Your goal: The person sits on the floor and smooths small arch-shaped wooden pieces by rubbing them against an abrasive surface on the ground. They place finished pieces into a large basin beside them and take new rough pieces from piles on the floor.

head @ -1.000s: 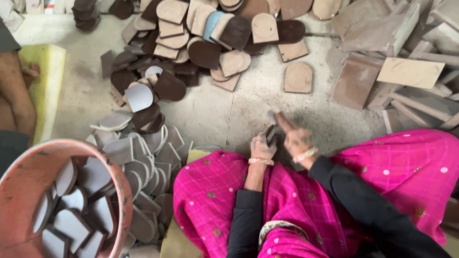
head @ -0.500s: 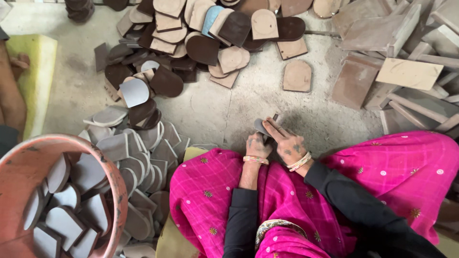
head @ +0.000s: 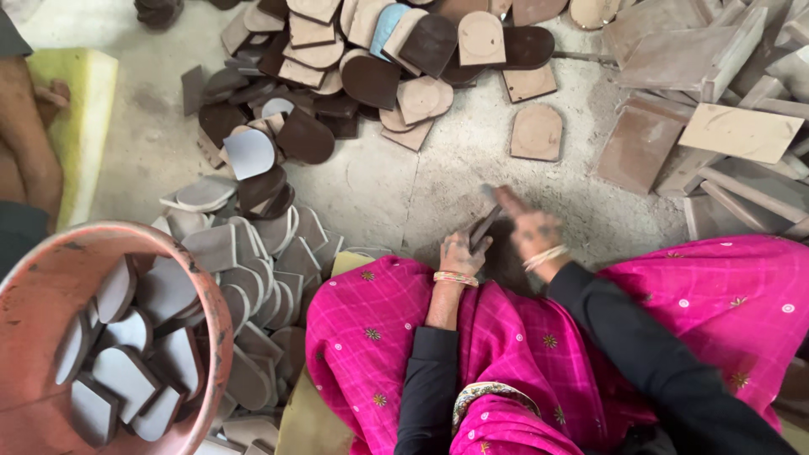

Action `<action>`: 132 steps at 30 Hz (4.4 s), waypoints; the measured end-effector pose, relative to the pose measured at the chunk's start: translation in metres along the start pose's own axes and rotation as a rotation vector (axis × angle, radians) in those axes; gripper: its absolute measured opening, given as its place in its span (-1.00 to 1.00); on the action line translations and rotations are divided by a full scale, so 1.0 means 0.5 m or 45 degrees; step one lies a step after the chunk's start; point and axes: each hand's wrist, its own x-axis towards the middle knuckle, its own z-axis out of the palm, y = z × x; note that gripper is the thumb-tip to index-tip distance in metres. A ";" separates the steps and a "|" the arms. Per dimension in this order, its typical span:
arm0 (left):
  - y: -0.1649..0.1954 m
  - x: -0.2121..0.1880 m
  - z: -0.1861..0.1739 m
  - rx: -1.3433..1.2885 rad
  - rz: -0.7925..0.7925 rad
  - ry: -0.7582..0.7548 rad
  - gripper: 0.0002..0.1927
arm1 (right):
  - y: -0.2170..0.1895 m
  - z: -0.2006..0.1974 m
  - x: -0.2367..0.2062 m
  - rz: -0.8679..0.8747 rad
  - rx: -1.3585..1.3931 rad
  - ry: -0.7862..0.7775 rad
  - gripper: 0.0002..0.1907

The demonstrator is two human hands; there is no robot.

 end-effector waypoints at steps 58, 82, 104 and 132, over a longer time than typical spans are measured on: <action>0.062 0.025 0.002 0.106 0.199 0.050 -0.74 | 0.120 0.142 -0.044 0.215 0.032 0.314 -0.51; 0.067 0.045 0.042 0.356 0.272 -0.018 -0.67 | 0.018 0.046 -0.047 0.175 0.015 0.362 -0.10; 0.079 0.030 0.021 0.106 0.260 0.139 -0.75 | 0.070 0.063 -0.024 0.266 0.123 0.184 -0.04; 0.112 0.038 -0.034 -0.137 -0.114 -0.049 -0.64 | 0.067 0.061 0.008 0.287 0.367 0.363 -0.22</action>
